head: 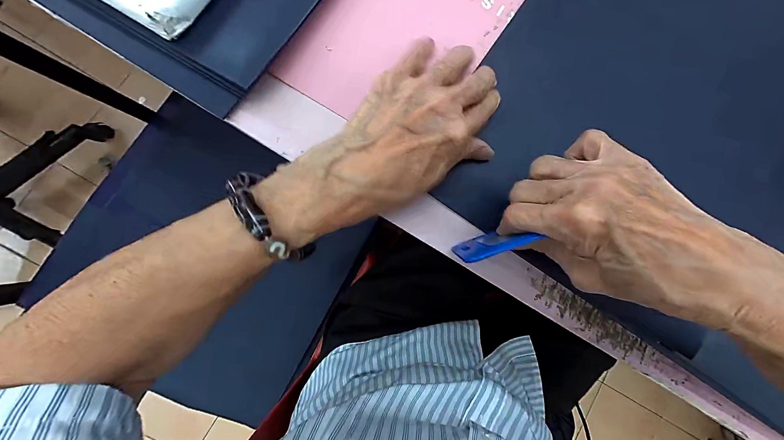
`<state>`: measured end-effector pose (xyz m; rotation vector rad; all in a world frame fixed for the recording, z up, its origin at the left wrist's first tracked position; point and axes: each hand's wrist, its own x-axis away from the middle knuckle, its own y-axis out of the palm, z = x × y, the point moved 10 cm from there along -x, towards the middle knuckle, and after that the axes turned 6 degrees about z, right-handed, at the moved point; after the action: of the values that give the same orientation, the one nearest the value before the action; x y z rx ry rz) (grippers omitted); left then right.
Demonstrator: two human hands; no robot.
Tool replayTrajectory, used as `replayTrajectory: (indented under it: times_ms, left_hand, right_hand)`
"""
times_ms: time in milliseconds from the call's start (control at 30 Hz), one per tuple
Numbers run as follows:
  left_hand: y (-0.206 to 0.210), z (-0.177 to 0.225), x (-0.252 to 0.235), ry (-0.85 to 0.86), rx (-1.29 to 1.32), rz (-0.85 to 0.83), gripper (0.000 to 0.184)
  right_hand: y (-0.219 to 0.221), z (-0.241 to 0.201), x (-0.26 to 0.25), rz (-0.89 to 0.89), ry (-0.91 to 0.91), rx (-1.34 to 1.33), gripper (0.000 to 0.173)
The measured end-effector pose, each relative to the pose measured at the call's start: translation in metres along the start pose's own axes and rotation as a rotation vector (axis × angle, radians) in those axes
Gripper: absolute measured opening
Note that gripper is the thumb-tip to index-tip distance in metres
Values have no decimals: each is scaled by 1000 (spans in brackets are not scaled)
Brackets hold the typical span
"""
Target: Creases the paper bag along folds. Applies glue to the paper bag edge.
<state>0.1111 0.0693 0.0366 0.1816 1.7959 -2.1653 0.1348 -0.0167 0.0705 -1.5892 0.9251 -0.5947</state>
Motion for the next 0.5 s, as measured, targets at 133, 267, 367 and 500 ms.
replayTrajectory:
  times_ms: [133,267,367,500]
  left_hand:
    - [-4,35,3,77,522,127,28]
    - [18,41,5,171,223,5,49]
    - [27,38,6,167,128,-79,70]
    - [32,36,7,161,86,-99,76]
  right_hand:
    - [-5,-2,-14,98,-28,-41,16]
    - [-3,-2,5,5,-5,-44,17]
    - [-3,-3,39,-86,61,-17,13]
    - [-5,-5,84,-150,141,-26,10]
